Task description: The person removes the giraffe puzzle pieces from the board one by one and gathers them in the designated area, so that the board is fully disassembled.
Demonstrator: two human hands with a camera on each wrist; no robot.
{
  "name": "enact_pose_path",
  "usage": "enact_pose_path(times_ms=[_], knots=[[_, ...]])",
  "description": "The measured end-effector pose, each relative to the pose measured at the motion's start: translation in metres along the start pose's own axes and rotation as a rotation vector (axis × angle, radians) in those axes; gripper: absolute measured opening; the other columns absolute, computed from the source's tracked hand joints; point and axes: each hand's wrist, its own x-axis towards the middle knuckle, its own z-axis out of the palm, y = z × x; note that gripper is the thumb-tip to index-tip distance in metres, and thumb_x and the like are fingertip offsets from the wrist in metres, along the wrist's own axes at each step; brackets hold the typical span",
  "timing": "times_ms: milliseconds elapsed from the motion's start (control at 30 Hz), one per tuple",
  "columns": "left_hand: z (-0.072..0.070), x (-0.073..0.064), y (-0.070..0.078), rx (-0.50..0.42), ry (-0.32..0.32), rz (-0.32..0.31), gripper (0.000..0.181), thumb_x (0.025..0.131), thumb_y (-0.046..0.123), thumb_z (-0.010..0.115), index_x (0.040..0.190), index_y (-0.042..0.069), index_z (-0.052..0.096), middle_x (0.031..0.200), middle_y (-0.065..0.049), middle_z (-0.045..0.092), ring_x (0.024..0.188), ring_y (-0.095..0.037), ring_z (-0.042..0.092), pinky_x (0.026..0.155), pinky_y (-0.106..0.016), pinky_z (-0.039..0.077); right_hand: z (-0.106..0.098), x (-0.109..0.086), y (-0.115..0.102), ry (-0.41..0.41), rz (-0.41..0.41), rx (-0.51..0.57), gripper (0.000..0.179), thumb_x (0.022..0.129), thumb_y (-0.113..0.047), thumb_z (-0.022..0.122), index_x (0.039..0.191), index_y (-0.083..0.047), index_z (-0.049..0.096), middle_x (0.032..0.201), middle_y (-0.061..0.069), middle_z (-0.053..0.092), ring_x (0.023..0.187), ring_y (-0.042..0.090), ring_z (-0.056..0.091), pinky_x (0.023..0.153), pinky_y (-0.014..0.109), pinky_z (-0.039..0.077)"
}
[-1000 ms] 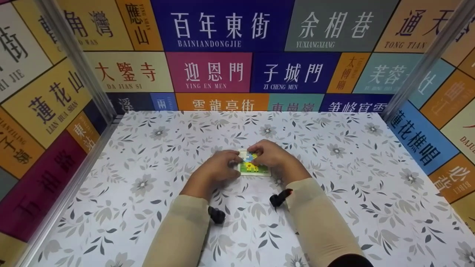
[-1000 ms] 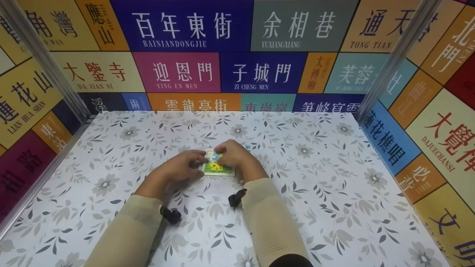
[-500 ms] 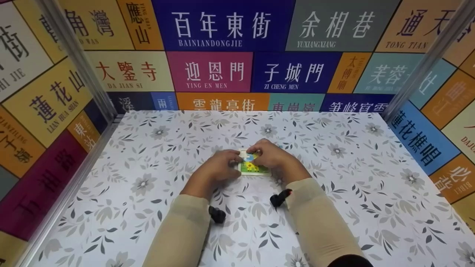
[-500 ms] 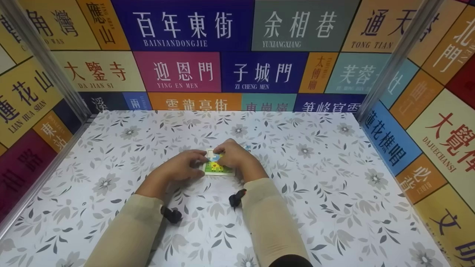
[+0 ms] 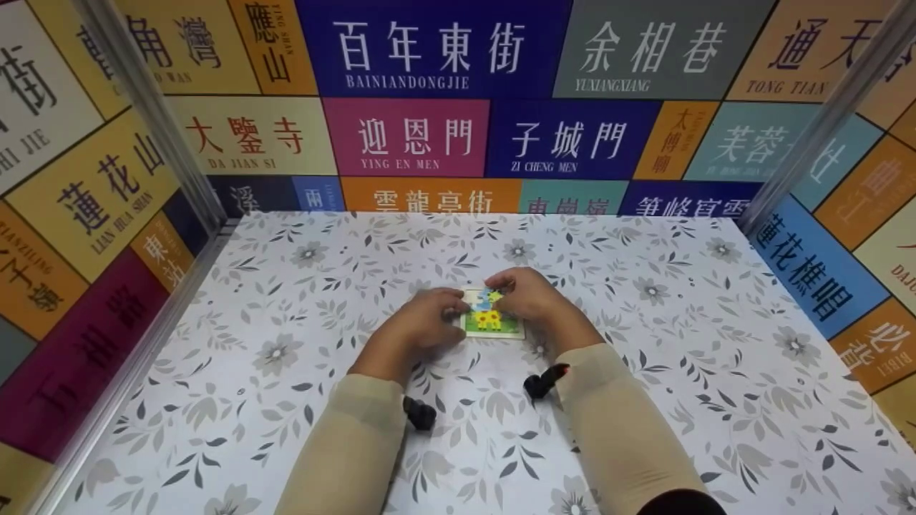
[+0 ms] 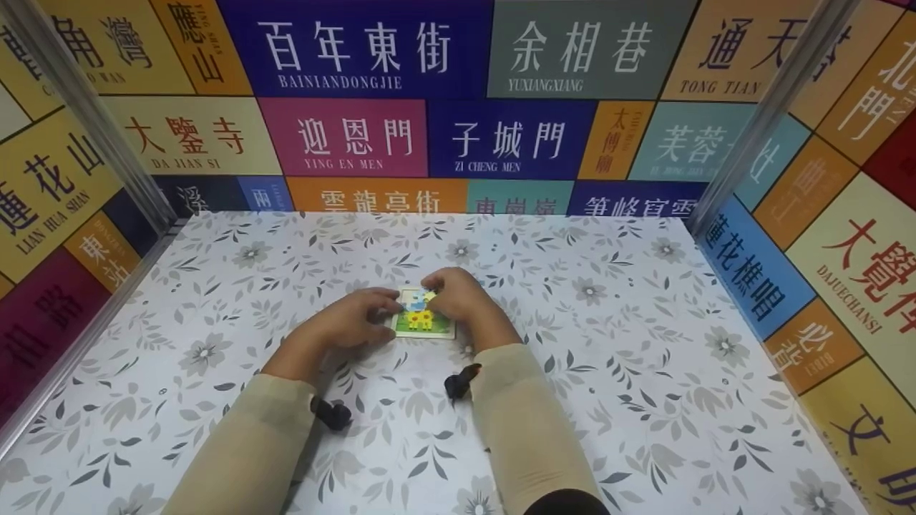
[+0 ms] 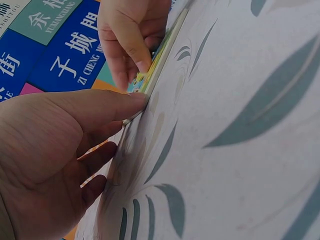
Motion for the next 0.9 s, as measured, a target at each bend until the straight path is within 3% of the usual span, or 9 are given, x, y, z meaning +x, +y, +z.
enact_pose_path(times_ms=[333, 600, 767, 900], knots=[[0.000, 0.003, -0.001, 0.009, -0.005, -0.009, 0.043, 0.091, 0.021, 0.079, 0.134, 0.021, 0.074, 0.166, 0.004, 0.051, 0.160, -0.027, 0.038, 0.134, -0.048, 0.029, 0.000, 0.001, 0.000, 0.005, -0.015, -0.022, 0.042, 0.093, -0.005, 0.076, 0.131, -0.023, 0.076, 0.143, 0.003, 0.067, 0.141, 0.026, 0.057, 0.123, 0.049, 0.046], [0.000, 0.004, -0.001, 0.030, -0.012, -0.018, 0.046, 0.091, 0.023, 0.078, 0.137, 0.023, 0.073, 0.166, 0.004, 0.050, 0.160, -0.028, 0.038, 0.134, -0.049, 0.029, 0.000, 0.002, -0.003, -0.001, -0.030, -0.086, 0.043, 0.094, -0.004, 0.072, 0.133, -0.021, 0.075, 0.143, 0.003, 0.066, 0.136, 0.025, 0.058, 0.121, 0.049, 0.047], [0.000, 0.004, -0.001, 0.019, -0.014, -0.044, 0.046, 0.090, 0.024, 0.079, 0.136, 0.025, 0.073, 0.166, 0.007, 0.050, 0.161, -0.026, 0.037, 0.134, -0.049, 0.028, -0.005, 0.000, -0.007, 0.007, -0.043, -0.132, 0.041, 0.096, -0.011, 0.072, 0.135, -0.023, 0.074, 0.140, 0.003, 0.064, 0.125, 0.025, 0.059, 0.111, 0.047, 0.051], [0.001, 0.004, -0.001, 0.008, -0.014, -0.050, 0.047, 0.090, 0.023, 0.080, 0.136, 0.025, 0.074, 0.166, 0.008, 0.050, 0.161, -0.026, 0.037, 0.134, -0.048, 0.028, -0.019, -0.004, -0.004, 0.039, -0.127, -0.192, 0.038, 0.099, -0.020, 0.073, 0.137, -0.024, 0.073, 0.137, 0.005, 0.065, 0.114, 0.027, 0.062, 0.093, 0.043, 0.056]])
